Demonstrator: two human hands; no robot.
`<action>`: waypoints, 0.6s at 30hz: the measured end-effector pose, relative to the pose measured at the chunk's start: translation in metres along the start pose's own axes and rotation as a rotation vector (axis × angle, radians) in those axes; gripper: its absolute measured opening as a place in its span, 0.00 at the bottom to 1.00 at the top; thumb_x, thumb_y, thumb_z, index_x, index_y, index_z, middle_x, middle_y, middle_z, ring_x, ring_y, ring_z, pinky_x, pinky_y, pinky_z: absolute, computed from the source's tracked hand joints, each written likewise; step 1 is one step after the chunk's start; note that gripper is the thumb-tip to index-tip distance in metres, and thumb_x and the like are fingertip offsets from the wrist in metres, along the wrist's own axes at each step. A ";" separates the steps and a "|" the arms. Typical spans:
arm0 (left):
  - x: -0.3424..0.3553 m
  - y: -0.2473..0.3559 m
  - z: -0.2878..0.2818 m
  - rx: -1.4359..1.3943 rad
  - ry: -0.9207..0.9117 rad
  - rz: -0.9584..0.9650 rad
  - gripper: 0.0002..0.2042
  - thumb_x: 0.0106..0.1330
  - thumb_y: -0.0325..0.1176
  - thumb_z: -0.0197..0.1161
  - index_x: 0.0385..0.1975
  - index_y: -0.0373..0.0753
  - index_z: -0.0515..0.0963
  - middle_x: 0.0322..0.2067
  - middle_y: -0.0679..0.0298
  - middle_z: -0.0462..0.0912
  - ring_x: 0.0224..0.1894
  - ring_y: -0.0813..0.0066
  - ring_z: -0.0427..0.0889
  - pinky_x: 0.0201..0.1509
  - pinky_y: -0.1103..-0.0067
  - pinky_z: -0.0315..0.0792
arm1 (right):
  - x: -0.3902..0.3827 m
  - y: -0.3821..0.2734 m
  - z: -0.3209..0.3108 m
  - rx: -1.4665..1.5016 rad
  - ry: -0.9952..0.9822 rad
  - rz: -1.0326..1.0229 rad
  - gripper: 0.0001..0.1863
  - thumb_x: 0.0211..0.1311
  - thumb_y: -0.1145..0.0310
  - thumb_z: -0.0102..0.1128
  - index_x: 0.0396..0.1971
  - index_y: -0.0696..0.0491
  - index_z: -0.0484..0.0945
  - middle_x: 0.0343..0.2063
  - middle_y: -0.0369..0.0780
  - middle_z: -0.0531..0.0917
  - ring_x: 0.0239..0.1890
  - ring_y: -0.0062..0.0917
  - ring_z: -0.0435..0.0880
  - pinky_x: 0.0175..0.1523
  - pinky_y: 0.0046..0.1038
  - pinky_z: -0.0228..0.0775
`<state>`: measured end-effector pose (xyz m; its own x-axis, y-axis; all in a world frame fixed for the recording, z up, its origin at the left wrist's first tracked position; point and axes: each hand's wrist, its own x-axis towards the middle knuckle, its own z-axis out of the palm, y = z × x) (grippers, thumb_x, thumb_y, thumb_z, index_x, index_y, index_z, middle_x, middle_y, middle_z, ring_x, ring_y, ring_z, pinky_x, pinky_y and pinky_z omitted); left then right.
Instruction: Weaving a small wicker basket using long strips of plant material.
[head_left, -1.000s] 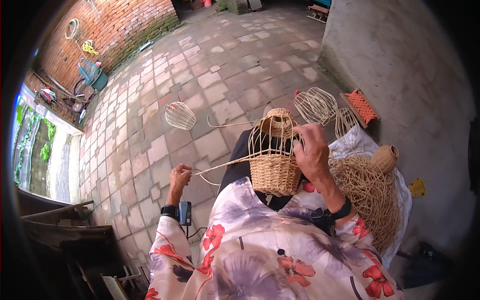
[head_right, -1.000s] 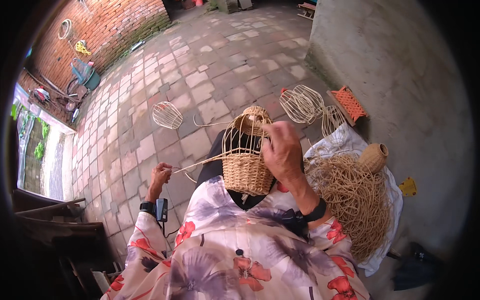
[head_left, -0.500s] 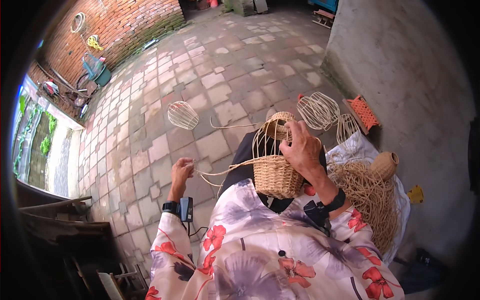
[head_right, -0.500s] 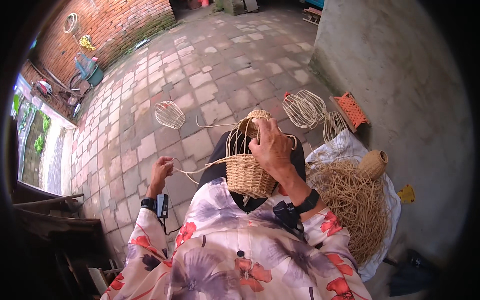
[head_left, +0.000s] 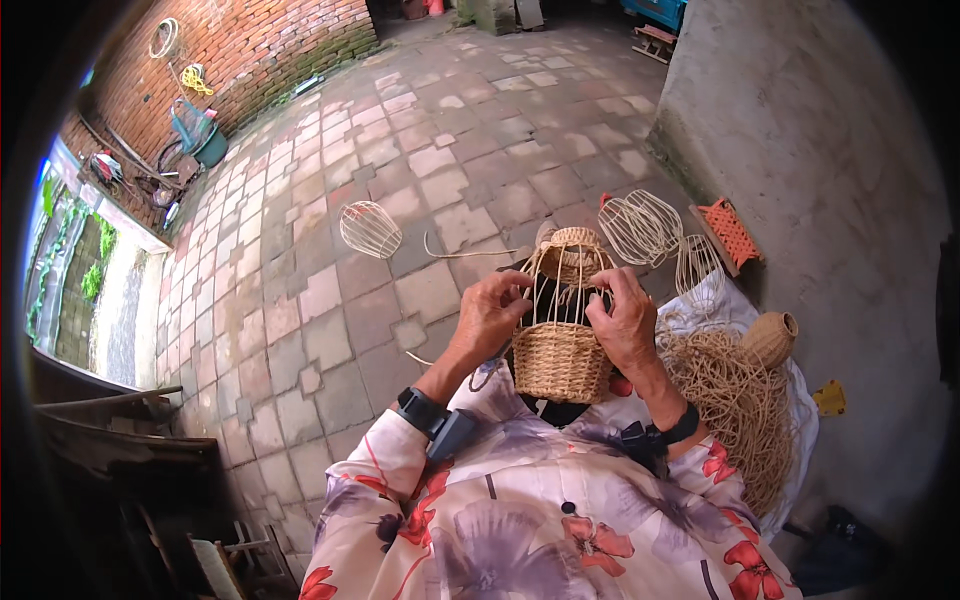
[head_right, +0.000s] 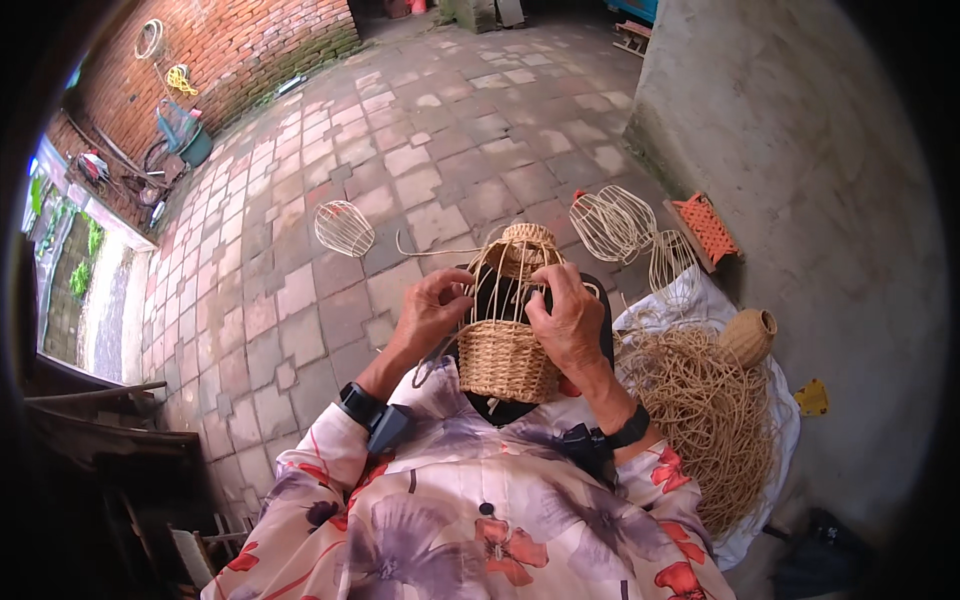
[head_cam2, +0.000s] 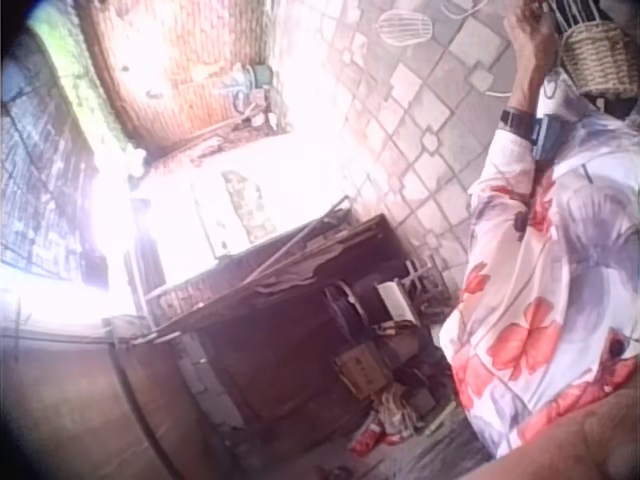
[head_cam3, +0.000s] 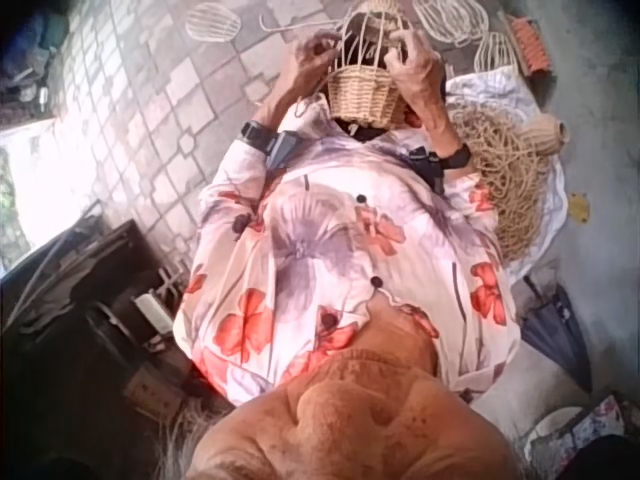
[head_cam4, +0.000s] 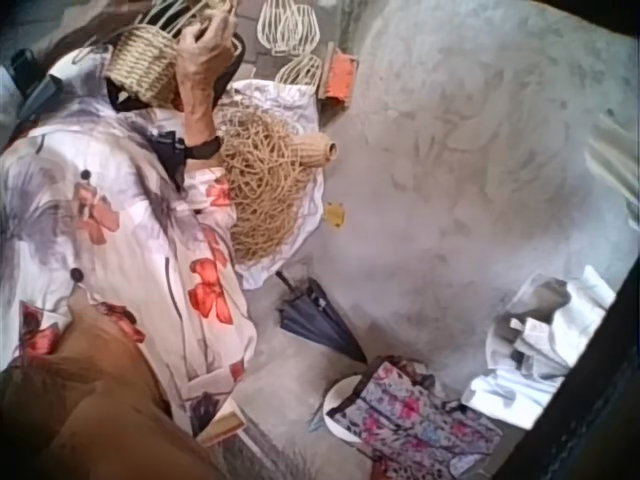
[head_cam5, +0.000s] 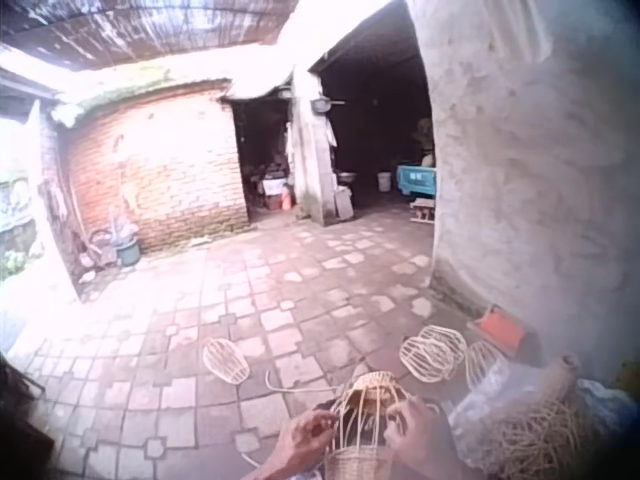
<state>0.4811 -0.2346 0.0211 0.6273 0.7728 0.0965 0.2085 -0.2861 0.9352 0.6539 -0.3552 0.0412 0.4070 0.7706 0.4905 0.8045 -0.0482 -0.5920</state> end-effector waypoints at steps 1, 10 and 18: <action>0.000 0.005 0.002 0.129 0.043 0.050 0.12 0.52 0.25 0.63 0.38 0.39 0.78 0.21 0.64 0.77 0.24 0.74 0.76 0.32 0.76 0.71 | 0.000 -0.001 -0.001 0.005 0.005 -0.004 0.12 0.47 0.77 0.58 0.34 0.51 0.73 0.32 0.40 0.77 0.30 0.39 0.81 0.33 0.37 0.73; 0.004 0.007 0.011 0.426 0.056 -0.020 0.17 0.56 0.26 0.54 0.48 0.42 0.69 0.24 0.48 0.80 0.30 0.49 0.81 0.36 0.60 0.72 | -0.003 0.000 -0.001 0.150 0.040 -0.005 0.11 0.46 0.80 0.58 0.31 0.53 0.72 0.29 0.38 0.76 0.24 0.30 0.79 0.29 0.30 0.70; 0.001 0.028 -0.001 0.219 -0.151 -0.036 0.18 0.60 0.30 0.55 0.51 0.42 0.70 0.23 0.48 0.81 0.27 0.55 0.82 0.34 0.65 0.74 | -0.008 0.021 0.003 0.306 0.082 0.028 0.10 0.47 0.82 0.56 0.31 0.56 0.70 0.27 0.37 0.72 0.17 0.18 0.68 0.25 0.22 0.63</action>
<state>0.4864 -0.2412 0.0479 0.7178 0.6963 -0.0022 0.3798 -0.3889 0.8393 0.6662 -0.3602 0.0232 0.4710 0.7170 0.5139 0.6302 0.1341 -0.7648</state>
